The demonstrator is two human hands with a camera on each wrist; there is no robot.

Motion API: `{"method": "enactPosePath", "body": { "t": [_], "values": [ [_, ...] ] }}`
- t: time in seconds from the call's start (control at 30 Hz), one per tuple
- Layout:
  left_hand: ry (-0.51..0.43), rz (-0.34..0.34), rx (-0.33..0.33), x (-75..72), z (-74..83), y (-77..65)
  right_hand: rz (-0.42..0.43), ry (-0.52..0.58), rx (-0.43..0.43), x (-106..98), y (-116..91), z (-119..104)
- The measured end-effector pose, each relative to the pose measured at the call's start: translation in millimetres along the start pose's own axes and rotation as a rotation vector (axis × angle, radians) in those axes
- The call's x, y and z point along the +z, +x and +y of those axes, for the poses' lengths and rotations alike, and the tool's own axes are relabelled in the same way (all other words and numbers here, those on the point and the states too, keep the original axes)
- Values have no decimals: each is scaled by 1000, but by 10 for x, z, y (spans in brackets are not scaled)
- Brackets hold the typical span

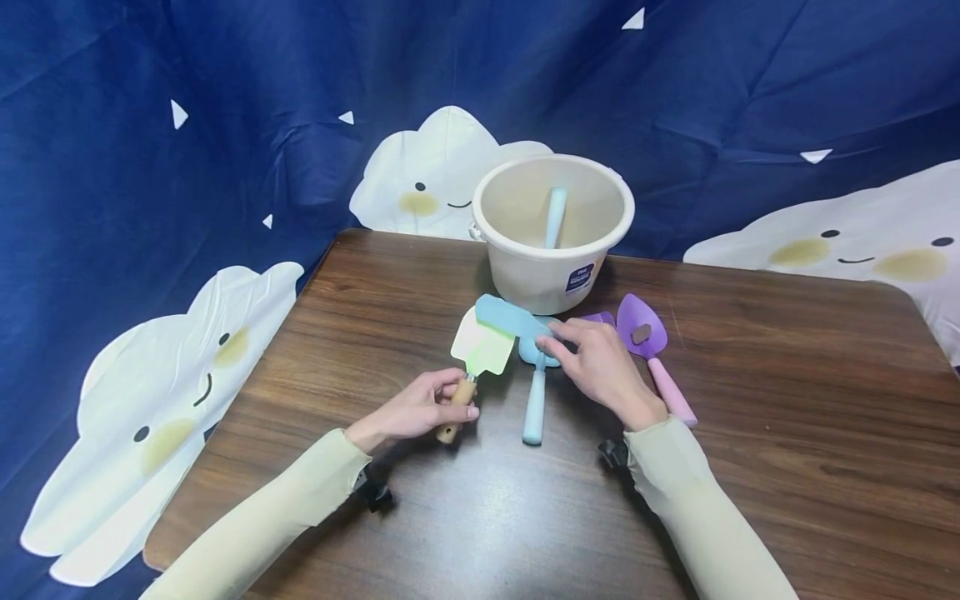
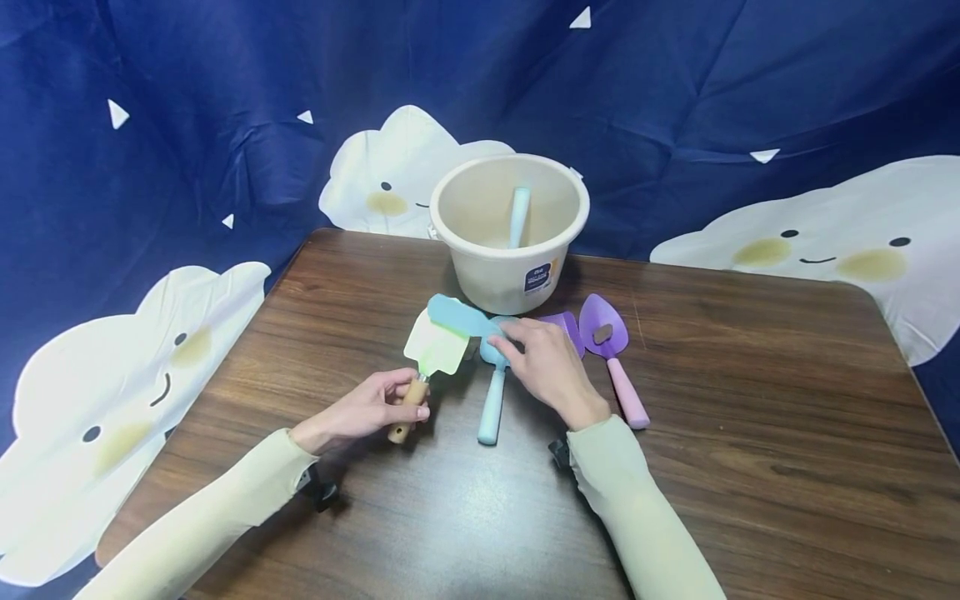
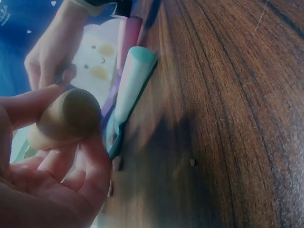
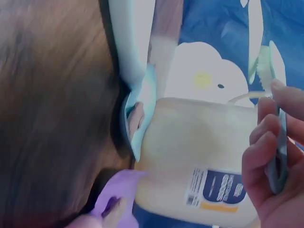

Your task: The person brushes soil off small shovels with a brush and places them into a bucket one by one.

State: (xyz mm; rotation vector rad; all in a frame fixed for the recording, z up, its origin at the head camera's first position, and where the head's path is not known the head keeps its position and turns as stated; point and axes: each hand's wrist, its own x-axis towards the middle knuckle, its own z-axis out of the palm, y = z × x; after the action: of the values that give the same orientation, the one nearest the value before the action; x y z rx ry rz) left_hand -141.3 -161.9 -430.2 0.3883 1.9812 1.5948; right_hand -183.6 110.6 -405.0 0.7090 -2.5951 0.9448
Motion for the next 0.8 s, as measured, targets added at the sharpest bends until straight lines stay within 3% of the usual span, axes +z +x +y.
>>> {"method": "enactPosePath", "body": {
  "t": [0.17, 0.3, 0.5, 0.8],
  "values": [
    [10, 8, 2, 8, 8, 6, -30, -10, -160, 77, -37, -115],
    [17, 15, 11, 6, 8, 17, -60, -26, -224, 106, -70, -182],
    [39, 16, 16, -3, 9, 30, -51, -69, -216, 107, -71, -199],
    [90, 0, 41, -1, 33, 0, 34, -86, -149, 71, -35, -137]
  ]
}}
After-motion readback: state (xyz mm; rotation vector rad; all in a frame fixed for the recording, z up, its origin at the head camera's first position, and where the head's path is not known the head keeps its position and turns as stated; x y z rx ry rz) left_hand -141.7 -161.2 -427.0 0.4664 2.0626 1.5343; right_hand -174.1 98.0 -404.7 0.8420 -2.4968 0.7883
